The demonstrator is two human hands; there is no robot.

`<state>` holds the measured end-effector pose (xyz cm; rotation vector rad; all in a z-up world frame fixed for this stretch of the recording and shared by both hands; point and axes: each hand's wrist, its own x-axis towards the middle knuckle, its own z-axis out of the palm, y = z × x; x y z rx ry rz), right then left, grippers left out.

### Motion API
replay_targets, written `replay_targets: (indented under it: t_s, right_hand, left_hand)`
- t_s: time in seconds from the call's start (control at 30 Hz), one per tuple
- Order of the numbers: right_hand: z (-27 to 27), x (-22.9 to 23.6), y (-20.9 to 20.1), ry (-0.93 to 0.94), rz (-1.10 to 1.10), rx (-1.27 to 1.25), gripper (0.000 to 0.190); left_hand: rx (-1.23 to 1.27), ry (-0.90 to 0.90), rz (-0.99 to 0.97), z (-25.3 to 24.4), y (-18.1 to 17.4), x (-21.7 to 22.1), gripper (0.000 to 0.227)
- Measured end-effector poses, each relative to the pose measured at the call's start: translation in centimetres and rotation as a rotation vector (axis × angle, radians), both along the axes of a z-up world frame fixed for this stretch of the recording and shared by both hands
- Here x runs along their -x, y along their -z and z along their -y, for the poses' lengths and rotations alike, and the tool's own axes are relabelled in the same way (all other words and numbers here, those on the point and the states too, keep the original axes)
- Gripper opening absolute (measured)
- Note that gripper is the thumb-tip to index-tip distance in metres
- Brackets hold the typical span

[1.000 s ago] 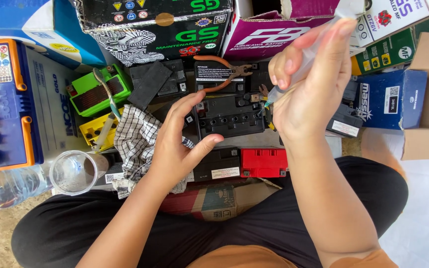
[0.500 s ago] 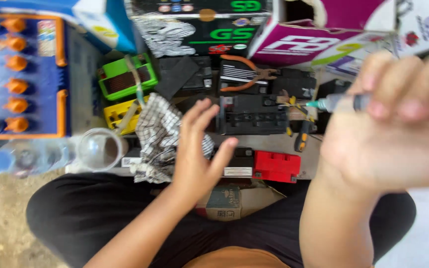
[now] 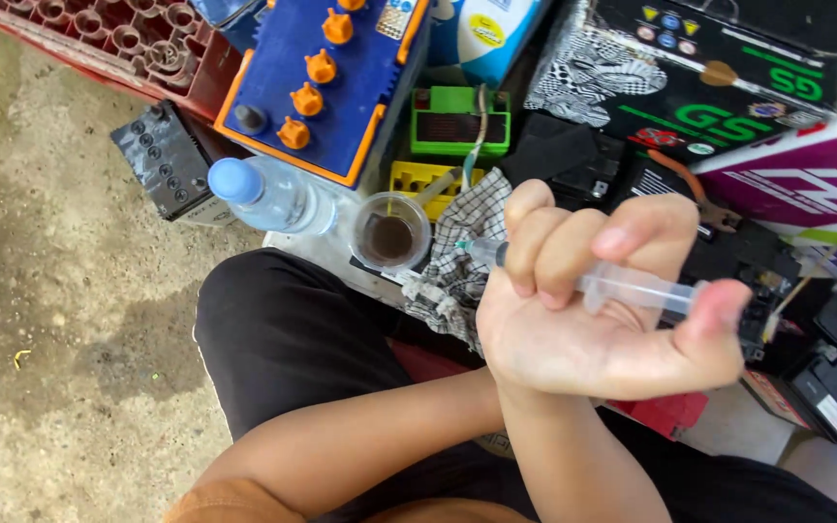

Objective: Refilling battery cells with liquid using a syringe and handling battery components

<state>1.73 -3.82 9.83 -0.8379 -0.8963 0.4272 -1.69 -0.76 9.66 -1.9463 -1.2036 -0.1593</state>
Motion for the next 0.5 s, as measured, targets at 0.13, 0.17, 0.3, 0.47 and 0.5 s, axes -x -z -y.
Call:
replay_targets:
  t_s: [0.13, 0.17, 0.3, 0.47, 0.5]
  right_hand:
    - [-0.5, -0.3, 1.2, 0.037, 0.019, 0.034, 0.027]
    - [-0.5, -0.6, 1.5, 0.049, 0.024, 0.042, 0.027]
    - [0.2, -1.9, 2.9, 0.124, 0.040, 0.071, 0.025]
    - [4.2, -4.7, 4.5, 0.315, 0.069, 0.116, 0.024]
    - [5.5, -5.3, 4.3, 0.361, 0.075, 0.126, 0.024]
  left_hand:
    - [-0.017, -0.075, -0.075, -0.9, 1.1, 0.4, 0.063]
    - [-0.124, -0.120, -0.242, -1.0, 1.5, 0.5, 0.050]
    - [-0.395, -0.149, -0.598, -1.6, 2.1, 0.8, 0.017]
    - [-0.497, -0.111, -0.630, -0.5, 2.6, 0.0, 0.021]
    - [-0.517, -0.102, -0.658, -0.1, 2.3, -0.2, 0.022]
